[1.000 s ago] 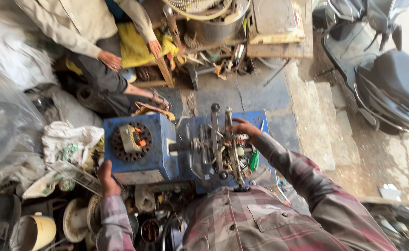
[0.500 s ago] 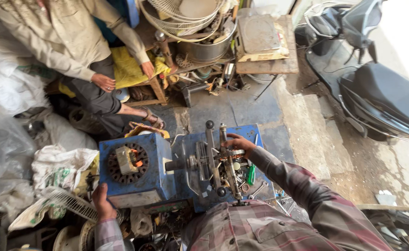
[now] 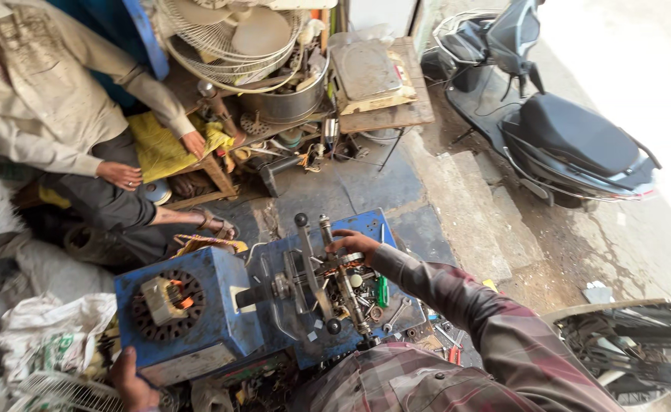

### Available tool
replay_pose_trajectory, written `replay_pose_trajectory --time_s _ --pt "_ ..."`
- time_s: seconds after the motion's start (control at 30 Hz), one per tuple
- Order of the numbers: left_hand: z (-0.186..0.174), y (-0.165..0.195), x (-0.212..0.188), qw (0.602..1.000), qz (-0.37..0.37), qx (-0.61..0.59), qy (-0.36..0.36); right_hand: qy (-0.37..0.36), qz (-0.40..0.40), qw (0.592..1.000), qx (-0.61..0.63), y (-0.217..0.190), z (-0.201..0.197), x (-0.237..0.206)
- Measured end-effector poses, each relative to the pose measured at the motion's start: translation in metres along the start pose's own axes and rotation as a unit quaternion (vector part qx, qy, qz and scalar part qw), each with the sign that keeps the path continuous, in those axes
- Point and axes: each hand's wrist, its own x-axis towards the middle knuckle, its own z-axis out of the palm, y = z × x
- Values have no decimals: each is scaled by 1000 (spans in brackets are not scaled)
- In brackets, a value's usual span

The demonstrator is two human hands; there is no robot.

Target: The person operates a blue benchtop machine to process a small cylindrical electrical component. They repeatedly insert the component into the machine's fixture, turn a vertical handle to advance the tool, and then remove the component. The person handles the component and the machine's handle throughout the clip.

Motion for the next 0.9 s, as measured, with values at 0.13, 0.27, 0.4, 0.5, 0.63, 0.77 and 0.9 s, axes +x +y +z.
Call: replay_pose_trajectory --time_s 0.13,0.27,0.4,0.5,0.63,0.77,0.9 --pt "4 6 1 999 -38 -11 3 28 75 995 60 -4 5 -5" --pt "7 11 6 991 -108 54 60 32 62 997 41 -8 9 -8" --pt "6 9 4 996 -65 53 41 41 58 997 25 -9 9 -9" --pt "5 7 3 997 -28 58 40 41 71 996 27 -8 7 -8" --pt "3 6 4 996 -23 74 54 23 57 995 76 -5 7 -6" --pt "3 7 5 996 -27 73 34 32 60 994 86 -6 8 -4" --pt "4 8 3 995 -54 64 45 22 57 993 102 -10 10 -9"
